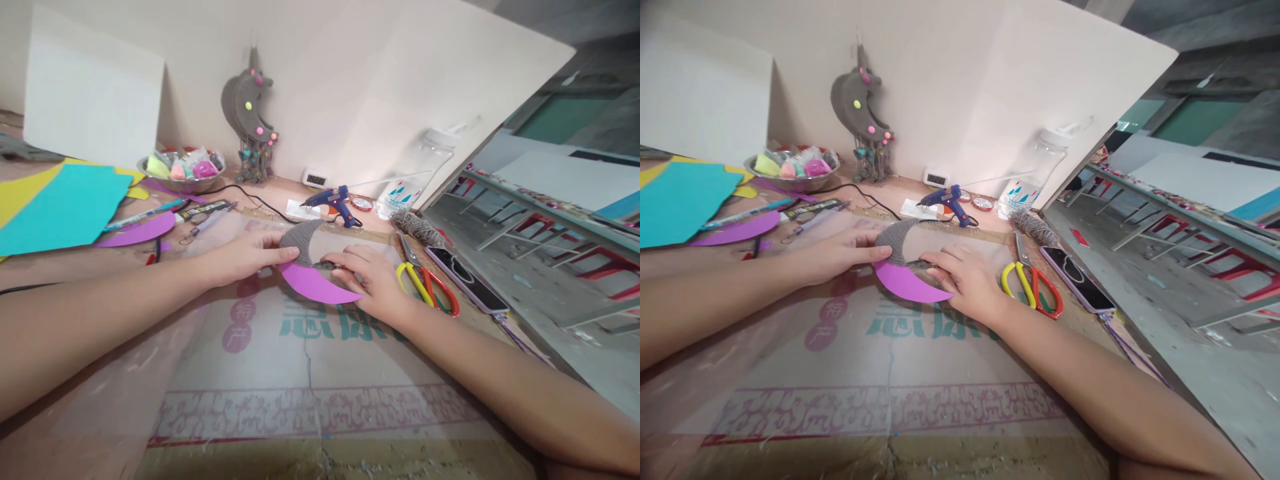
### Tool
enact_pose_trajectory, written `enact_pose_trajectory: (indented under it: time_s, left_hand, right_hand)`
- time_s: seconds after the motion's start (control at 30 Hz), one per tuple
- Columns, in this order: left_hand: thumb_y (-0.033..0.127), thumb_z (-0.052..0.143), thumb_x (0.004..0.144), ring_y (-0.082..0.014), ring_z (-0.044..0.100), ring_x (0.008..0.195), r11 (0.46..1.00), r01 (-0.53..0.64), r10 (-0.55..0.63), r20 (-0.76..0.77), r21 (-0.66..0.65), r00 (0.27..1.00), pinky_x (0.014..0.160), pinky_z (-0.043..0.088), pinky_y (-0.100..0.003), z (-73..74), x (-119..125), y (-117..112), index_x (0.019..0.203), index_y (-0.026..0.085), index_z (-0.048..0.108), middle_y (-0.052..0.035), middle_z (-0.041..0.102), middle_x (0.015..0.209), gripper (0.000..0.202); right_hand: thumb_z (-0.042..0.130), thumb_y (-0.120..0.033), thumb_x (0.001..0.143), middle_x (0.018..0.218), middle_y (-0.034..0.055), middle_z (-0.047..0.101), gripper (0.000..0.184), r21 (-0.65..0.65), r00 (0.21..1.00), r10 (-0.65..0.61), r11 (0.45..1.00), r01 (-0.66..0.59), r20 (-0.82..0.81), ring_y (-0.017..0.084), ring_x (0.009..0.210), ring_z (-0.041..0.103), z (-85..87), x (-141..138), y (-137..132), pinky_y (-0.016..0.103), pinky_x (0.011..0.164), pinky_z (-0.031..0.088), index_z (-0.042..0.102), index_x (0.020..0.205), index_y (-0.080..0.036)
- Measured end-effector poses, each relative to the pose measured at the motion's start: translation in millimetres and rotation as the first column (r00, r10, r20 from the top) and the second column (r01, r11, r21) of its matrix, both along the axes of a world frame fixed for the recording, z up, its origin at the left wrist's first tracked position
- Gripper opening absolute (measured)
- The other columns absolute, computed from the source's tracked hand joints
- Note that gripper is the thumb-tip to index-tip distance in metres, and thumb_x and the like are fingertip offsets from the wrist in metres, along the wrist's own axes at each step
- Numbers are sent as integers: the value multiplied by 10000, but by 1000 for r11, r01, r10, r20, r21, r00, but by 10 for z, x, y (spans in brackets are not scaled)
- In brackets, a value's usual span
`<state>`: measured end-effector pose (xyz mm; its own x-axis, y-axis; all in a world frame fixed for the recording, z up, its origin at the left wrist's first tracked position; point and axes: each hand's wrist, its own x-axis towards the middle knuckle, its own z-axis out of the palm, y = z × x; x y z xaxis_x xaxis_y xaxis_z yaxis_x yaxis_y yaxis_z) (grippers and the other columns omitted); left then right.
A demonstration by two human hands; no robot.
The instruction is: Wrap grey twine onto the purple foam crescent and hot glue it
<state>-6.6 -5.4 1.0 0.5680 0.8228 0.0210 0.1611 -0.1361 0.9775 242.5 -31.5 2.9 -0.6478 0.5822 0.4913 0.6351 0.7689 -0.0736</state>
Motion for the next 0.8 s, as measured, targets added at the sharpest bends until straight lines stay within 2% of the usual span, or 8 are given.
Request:
enact_pose_trajectory:
  time_s: [0.17, 0.27, 0.57, 0.8]
  left_hand:
    - [437, 571, 830, -153, 582, 780, 997, 74, -74, -14, 36, 997, 639, 455, -247, -7, -9, 48, 970, 180, 660, -23, 660, 880, 306]
    - [418, 562, 843, -151, 574, 804, 994, 99, -99, -7, 47, 995, 662, 447, -245, 1, -2, 51, 978, 174, 663, -23, 662, 906, 297]
    - [481, 592, 793, -116, 520, 567, 999, 44, -44, -31, -9, 999, 464, 391, -221, 10, -15, 21, 942, 195, 657, -1, 591, 714, 329]
    - [476, 597, 786, -124, 531, 585, 999, 31, -31, -25, -8, 999, 472, 405, -226, 18, -2, 5, 944, 206, 654, 2, 585, 712, 318]
  right_hand:
    - [485, -248, 919, 796, 52, 594, 241, 23, 999, -1, 1000, 0, 49, 163, 715, 489, 2, 9, -3, 289, 658, 366, 624, 1093, -157]
    - [481, -227, 915, 803, 55, 594, 237, 43, 998, 5, 999, -8, 67, 167, 722, 482, 10, -1, -7, 292, 657, 361, 622, 1089, -150]
    - [470, -176, 903, 812, 54, 597, 239, 68, 994, -20, 998, 13, 108, 173, 735, 475, 34, -7, -32, 300, 660, 355, 618, 1089, -154]
    - [449, -210, 924, 791, 56, 594, 243, 83, 995, -11, 997, 3, 100, 162, 692, 475, 43, -17, -33, 293, 631, 353, 626, 1077, -147]
